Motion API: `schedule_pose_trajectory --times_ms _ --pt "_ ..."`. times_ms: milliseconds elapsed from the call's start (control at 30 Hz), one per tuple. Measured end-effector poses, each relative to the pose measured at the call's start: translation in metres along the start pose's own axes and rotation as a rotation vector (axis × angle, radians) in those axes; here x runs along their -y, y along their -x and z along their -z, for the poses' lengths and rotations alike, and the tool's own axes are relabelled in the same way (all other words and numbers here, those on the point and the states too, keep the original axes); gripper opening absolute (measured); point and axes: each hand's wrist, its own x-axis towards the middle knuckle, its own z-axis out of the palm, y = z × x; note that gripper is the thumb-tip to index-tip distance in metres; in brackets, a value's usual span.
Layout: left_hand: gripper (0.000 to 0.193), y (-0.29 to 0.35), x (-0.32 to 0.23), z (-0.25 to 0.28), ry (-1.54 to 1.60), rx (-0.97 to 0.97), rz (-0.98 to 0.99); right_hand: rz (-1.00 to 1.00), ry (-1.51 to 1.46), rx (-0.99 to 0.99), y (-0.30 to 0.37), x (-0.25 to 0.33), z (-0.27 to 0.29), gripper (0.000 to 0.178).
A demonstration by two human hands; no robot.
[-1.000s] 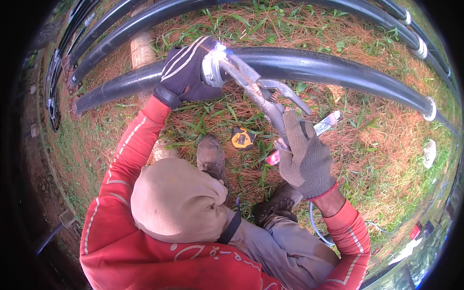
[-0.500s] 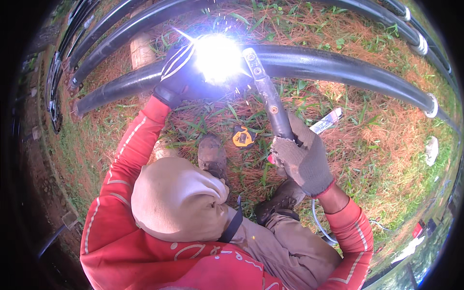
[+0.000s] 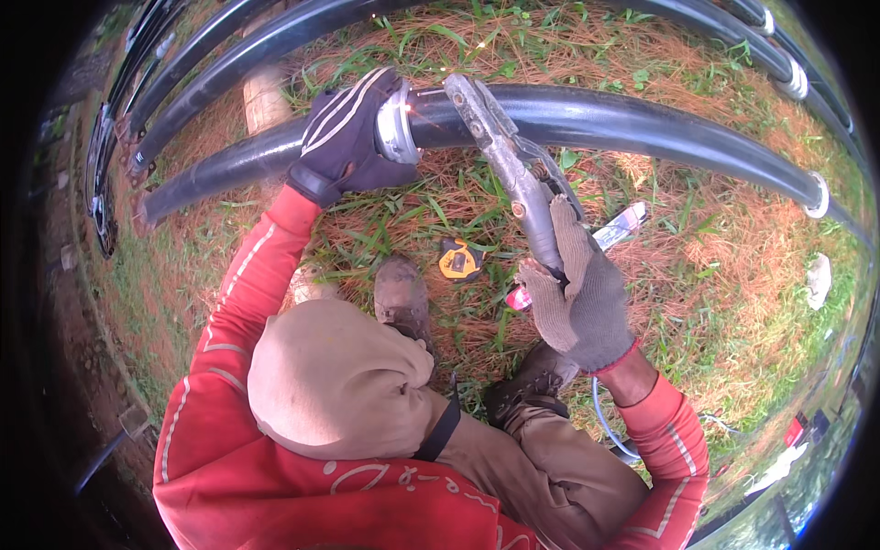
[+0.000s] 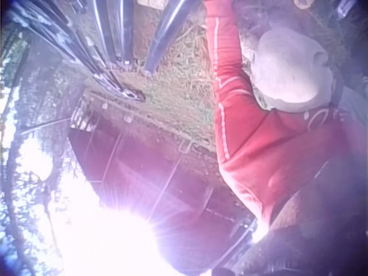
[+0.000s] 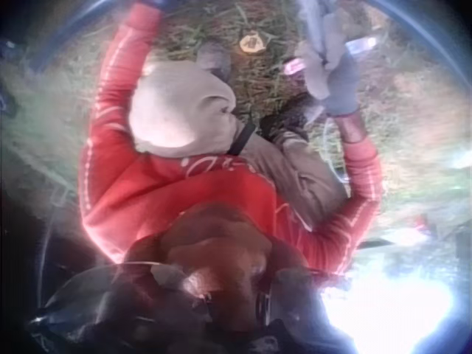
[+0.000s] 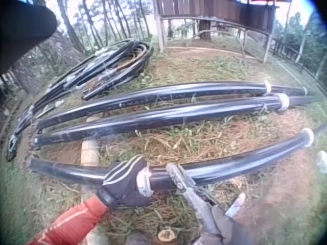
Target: The person measures a curved pipe with a tape measure, loads a welding rod into an electrode holder, and welds a metal collar onto the pipe.
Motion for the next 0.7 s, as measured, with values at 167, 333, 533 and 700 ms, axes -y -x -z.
schedule_pose_trajectory --times_ms 167,333,533,700 --pt "0.114 -0.0023 -0.0053 0.0046 -0.018 0.001 0.022 0.054 0.109 0.019 0.0010 0.0009 -0.0005 0.073" --pt "0.114 -0.0007 -0.0027 0.0011 -0.043 -0.030 -0.006 0.235 0.206 0.004 -0.0025 -0.0038 -0.0007 0.076" --pt "0.116 -0.0015 -0.0050 0.0032 -0.025 -0.001 0.020 0.208 0.185 0.004 -0.0027 -0.0017 -0.0011 0.076" --pt "0.114 -0.0018 -0.0066 0.0061 -0.027 0.010 0.015 0.121 0.170 0.040 -0.0042 0.0005 -0.0020 0.075"
